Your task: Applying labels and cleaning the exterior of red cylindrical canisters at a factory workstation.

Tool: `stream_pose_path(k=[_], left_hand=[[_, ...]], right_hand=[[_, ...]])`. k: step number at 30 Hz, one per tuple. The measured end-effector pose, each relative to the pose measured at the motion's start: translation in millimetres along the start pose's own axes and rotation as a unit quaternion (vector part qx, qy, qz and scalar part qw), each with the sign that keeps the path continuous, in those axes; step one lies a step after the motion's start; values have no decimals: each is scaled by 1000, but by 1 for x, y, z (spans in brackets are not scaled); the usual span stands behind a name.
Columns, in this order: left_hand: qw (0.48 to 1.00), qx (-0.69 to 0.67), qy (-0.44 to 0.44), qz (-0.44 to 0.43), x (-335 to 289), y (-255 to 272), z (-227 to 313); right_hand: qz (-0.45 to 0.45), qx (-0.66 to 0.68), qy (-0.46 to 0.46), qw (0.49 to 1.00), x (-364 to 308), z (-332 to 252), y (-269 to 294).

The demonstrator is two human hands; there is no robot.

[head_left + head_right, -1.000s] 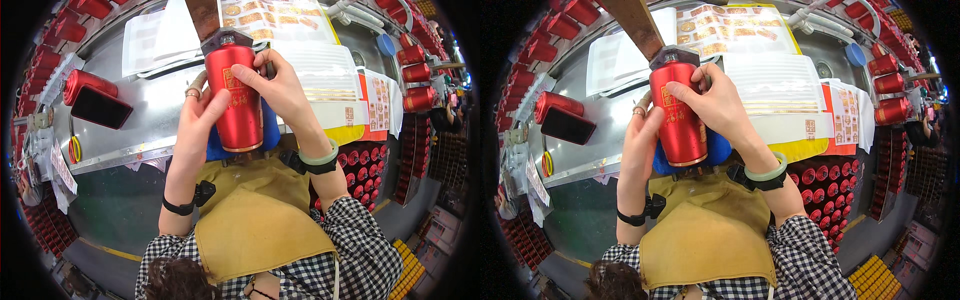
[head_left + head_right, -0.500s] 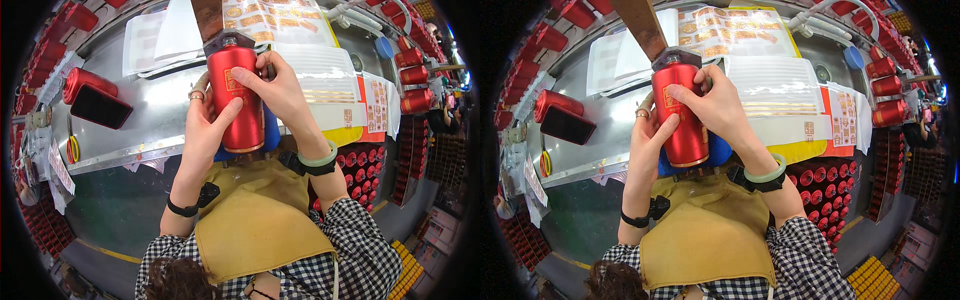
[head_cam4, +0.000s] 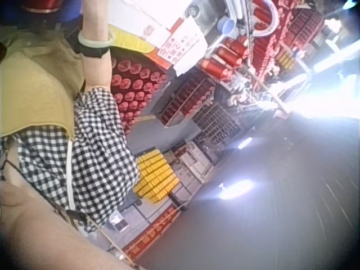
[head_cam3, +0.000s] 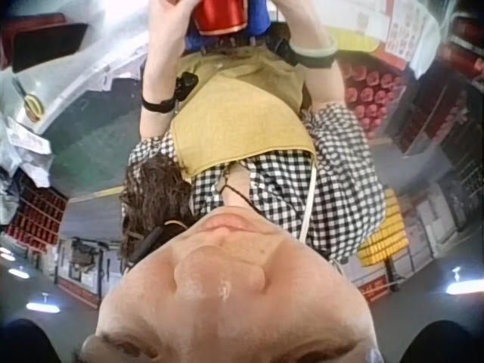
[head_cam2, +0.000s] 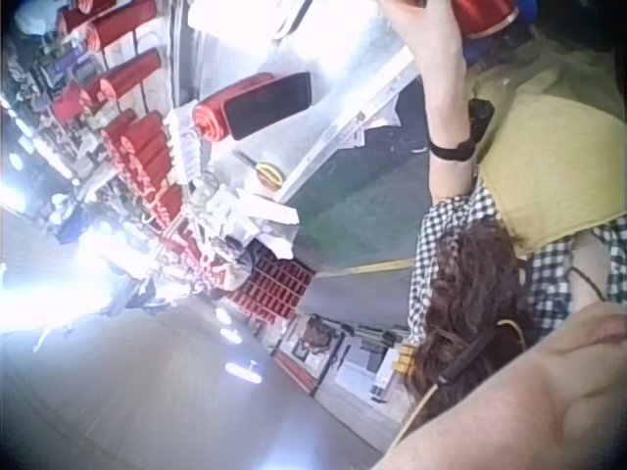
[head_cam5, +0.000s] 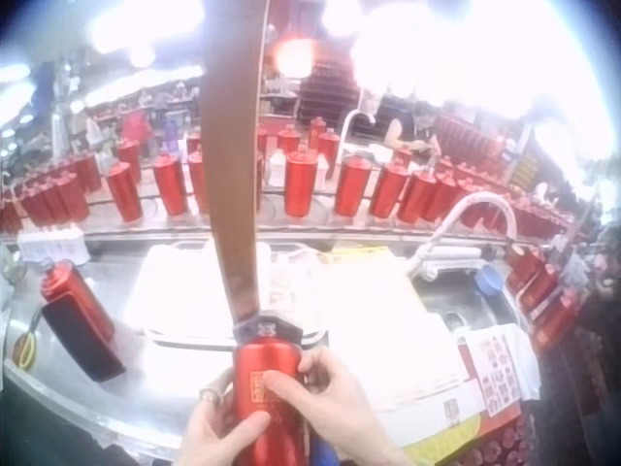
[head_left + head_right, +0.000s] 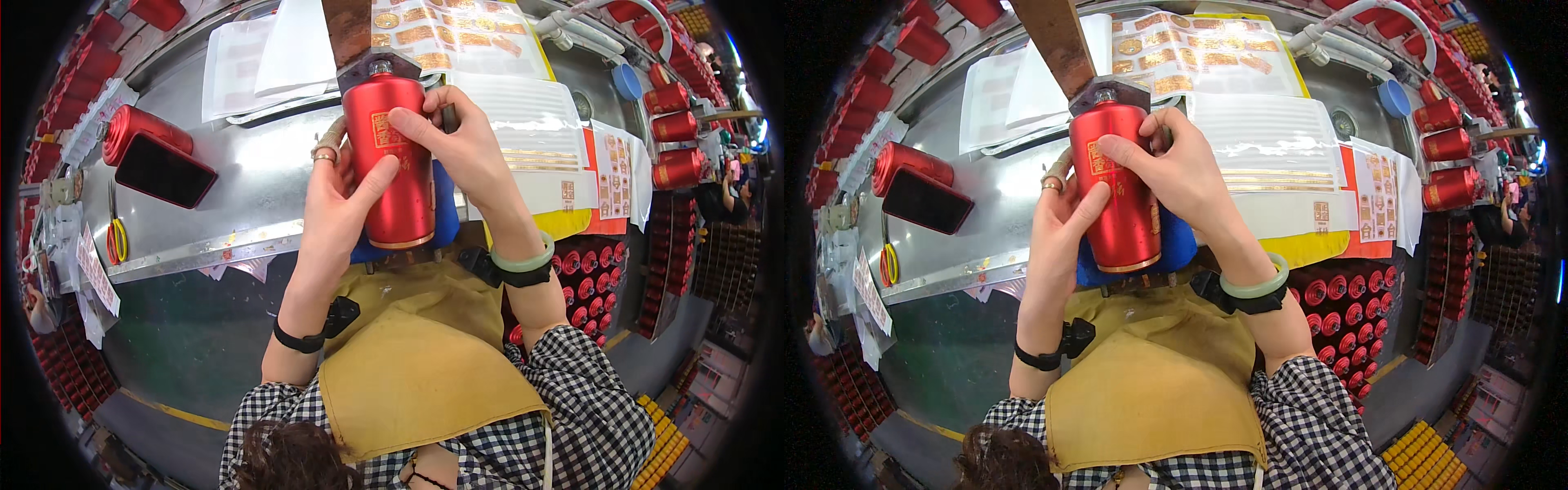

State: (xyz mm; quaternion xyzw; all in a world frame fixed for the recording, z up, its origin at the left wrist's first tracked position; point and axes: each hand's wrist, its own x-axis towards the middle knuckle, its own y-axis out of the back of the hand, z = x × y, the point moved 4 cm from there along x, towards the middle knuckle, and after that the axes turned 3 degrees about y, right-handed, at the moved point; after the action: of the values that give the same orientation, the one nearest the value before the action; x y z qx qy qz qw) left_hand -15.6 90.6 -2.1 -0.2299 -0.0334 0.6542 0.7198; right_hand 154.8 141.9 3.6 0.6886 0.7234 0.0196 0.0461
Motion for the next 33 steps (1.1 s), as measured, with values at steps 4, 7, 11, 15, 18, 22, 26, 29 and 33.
stream_pose_path(k=[4,7,11,15,18,22,26,29,33], left_hand=[[1000,-2,3,-9,2,1,-1],[1000,-26,6,-8,0,1,0],[1000,10,-11,-6,-1,1,0],[1000,-25,-3,-14,0,3,-3],[999,-31,0,-16,0,4,-3],[999,-26,3,-17,0,4,-3],[1000,-25,0,-16,0,6,-5],[1000,-19,6,-7,1,6,-6],[1000,-28,0,-14,1,4,-4]], right_hand=[[-12,-26,-37,999,-7,-9,6],[-11,25,-35,999,-24,-22,7],[62,27,93,993,-54,-37,11],[19,-19,44,999,-82,-35,-1],[18,-92,67,993,-85,-30,-6],[28,-94,49,994,-85,-29,-6],[29,-116,54,991,-85,-31,-6],[33,-122,40,991,-86,-34,-6],[39,-143,100,984,-85,-34,-8]])
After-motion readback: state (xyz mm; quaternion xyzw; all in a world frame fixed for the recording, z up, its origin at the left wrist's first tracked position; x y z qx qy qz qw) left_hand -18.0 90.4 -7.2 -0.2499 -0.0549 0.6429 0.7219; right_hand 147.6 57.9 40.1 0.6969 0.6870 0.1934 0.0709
